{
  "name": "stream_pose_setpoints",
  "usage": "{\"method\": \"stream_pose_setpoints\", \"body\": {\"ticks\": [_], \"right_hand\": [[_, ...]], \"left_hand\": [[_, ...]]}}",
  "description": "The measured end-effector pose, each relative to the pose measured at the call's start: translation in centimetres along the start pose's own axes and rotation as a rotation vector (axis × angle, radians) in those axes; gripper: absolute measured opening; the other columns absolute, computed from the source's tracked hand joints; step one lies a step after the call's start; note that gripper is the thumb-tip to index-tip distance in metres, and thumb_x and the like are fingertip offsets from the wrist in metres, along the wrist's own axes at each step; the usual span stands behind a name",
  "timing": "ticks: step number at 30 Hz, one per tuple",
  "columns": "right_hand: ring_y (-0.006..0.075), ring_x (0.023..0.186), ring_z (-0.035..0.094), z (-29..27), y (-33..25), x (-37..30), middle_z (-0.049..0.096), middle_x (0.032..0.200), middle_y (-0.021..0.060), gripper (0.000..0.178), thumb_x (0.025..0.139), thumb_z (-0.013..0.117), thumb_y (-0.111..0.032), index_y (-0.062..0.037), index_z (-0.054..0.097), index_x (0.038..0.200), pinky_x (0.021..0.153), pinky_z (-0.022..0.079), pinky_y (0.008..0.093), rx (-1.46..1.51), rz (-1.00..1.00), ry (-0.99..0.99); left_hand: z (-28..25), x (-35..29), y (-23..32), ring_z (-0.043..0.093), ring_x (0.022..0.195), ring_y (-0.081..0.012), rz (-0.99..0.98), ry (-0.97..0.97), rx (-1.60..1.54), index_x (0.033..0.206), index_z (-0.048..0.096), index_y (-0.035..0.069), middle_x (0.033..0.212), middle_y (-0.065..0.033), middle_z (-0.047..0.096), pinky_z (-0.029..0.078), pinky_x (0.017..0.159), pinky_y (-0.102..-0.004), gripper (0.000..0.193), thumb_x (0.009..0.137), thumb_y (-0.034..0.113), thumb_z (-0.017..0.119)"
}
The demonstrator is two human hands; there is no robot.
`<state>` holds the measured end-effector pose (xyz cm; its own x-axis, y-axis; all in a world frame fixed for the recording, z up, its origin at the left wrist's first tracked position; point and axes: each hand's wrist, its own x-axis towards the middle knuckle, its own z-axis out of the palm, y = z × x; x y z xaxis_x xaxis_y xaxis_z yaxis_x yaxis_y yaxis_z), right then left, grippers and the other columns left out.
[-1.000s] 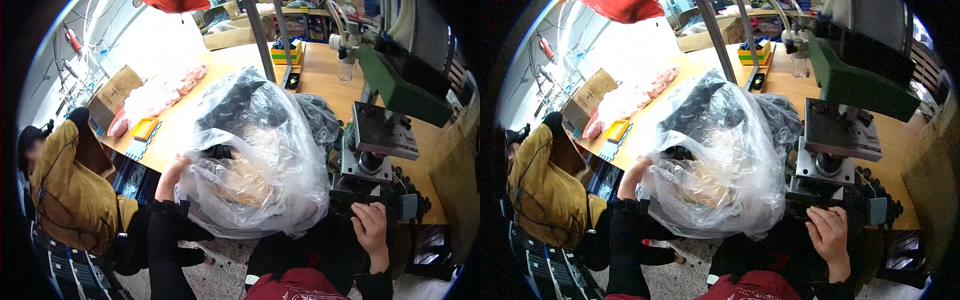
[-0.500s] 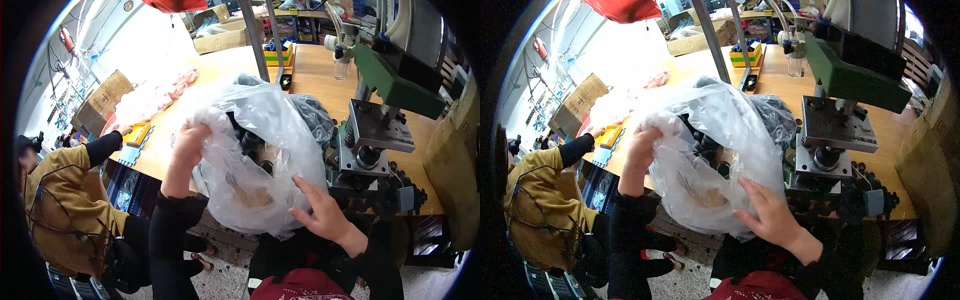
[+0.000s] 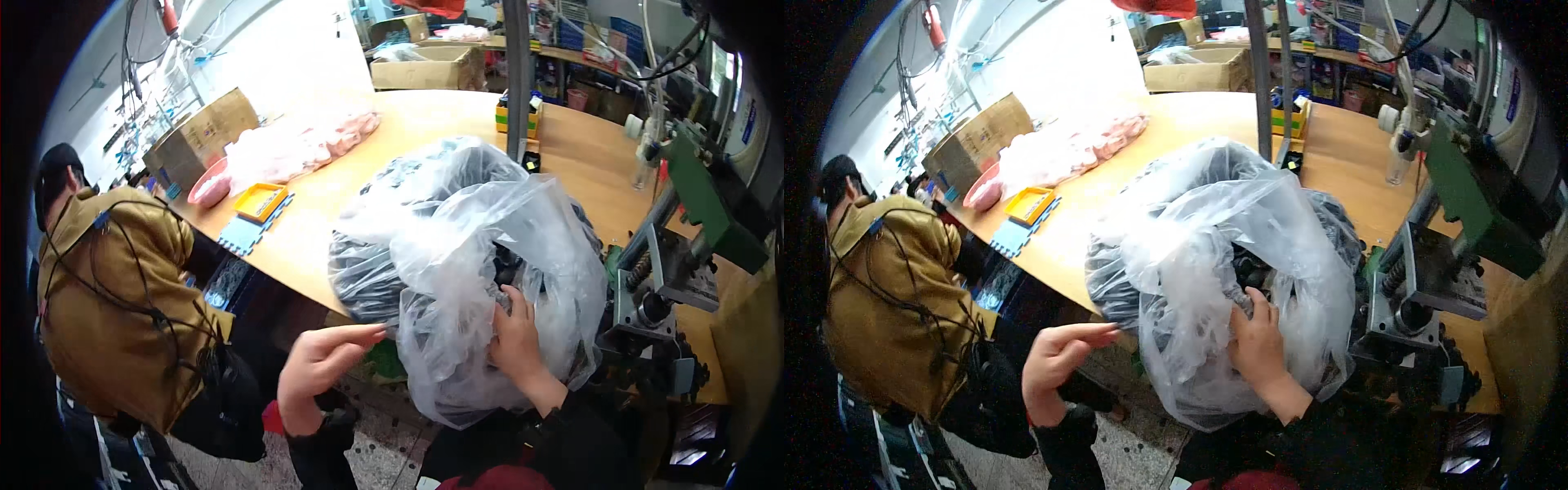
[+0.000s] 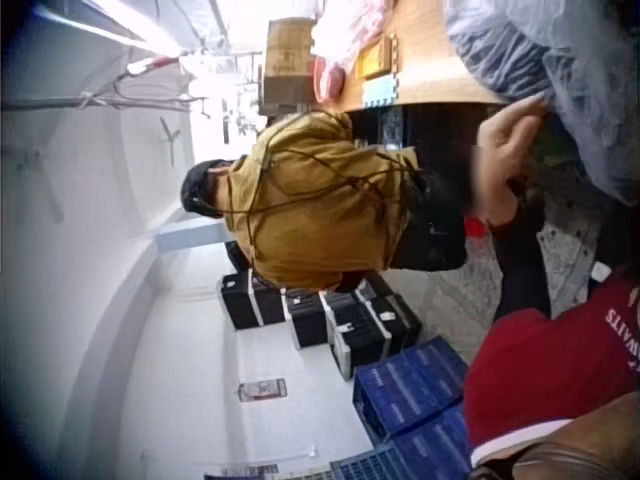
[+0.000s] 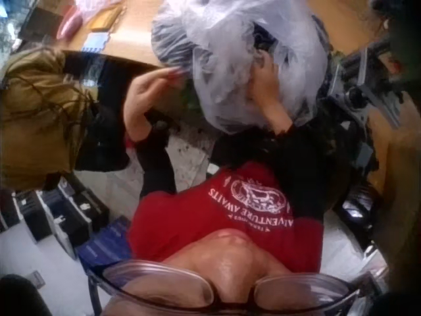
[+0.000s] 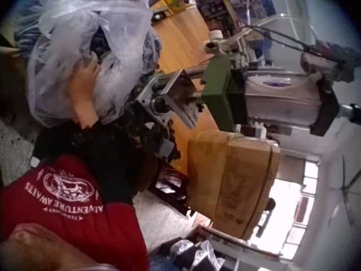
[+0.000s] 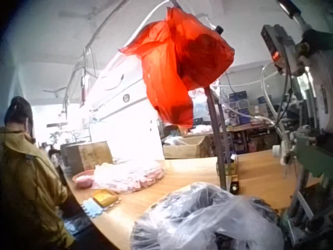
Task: The person repeatedly picks up small black circular objects from a plastic bag and places them under a manual press machine. They operate the press lever to stamp or shape each object and then remove it, placing it into a pile on the table. The process is repeated continuously throughout the video.
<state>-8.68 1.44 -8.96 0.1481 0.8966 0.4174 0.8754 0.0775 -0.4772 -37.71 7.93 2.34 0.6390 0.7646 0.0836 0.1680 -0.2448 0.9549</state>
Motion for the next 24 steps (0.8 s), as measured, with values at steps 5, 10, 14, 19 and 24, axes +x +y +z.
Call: {"method": "stream_pose_setpoints", "body": {"ticks": [5, 10, 14, 19, 24], "right_hand": [[0.0391, 0.109, 0.047, -0.5, -3.8, 0.8, 0.046, 0.119, 0.0226, 0.025, 0.095, 0.050, -0.017, -0.0057, 0.057, 0.116, 0.085, 0.048, 0.0450, 0.050, -0.018, -0.031], [0.0411, 0.109, 0.057, 1.8, -8.8, -1.2, 0.058, 0.118, 0.0255, 0.035, 0.090, 0.048, -0.007, -0.0031, 0.052, 0.124, 0.090, 0.047, 0.0457, 1.025, -0.113, -0.114], [0.0373, 0.113, 0.058, 5.9, -6.0, -1.6, 0.058, 0.125, 0.0216, 0.040, 0.088, 0.043, -0.009, -0.0020, 0.054, 0.126, 0.092, 0.048, 0.0451, 0.766, -0.050, 0.060], [0.0380, 0.118, 0.055, 5.5, -6.2, -2.0, 0.058, 0.127, 0.0226, 0.045, 0.086, 0.047, -0.009, -0.0047, 0.055, 0.130, 0.100, 0.042, 0.0449, 0.650, 0.018, -0.044], [0.0383, 0.115, 0.056, 6.3, -5.2, -1.9, 0.058, 0.122, 0.0248, 0.040, 0.089, 0.047, -0.009, -0.0064, 0.051, 0.129, 0.096, 0.044, 0.0444, 0.797, 0.102, -0.174]], "left_hand": [[-4.5, -0.8, -16.3, 0.047, 0.072, -0.0058, -0.195, 0.801, -0.146, 0.131, 0.049, 0.002, 0.088, 0.0006, 0.052, 0.039, 0.060, -0.0208, 0.042, 0.102, 0.033, 0.047], [-2.5, 2.5, -18.6, 0.052, 0.079, -0.0107, -0.250, 0.687, -0.028, 0.139, 0.042, 0.004, 0.093, -0.0029, 0.051, 0.044, 0.061, -0.0241, 0.051, 0.101, 0.039, 0.047], [0.1, 6.1, -17.8, 0.053, 0.083, -0.0130, -0.265, 0.637, -0.049, 0.137, 0.042, 0.003, 0.100, -0.0055, 0.051, 0.046, 0.063, -0.0256, 0.049, 0.101, 0.037, 0.046], [-1.4, 5.6, -17.7, 0.055, 0.088, -0.0158, -0.282, 0.673, -0.069, 0.134, 0.043, 0.002, 0.107, -0.0088, 0.051, 0.049, 0.065, -0.0276, 0.047, 0.101, 0.035, 0.046], [-3.7, 5.5, -18.1, 0.057, 0.094, -0.0187, -0.243, 0.708, -0.173, 0.132, 0.044, 0.001, 0.115, -0.0120, 0.051, 0.052, 0.067, -0.0295, 0.045, 0.101, 0.033, 0.046]]}}
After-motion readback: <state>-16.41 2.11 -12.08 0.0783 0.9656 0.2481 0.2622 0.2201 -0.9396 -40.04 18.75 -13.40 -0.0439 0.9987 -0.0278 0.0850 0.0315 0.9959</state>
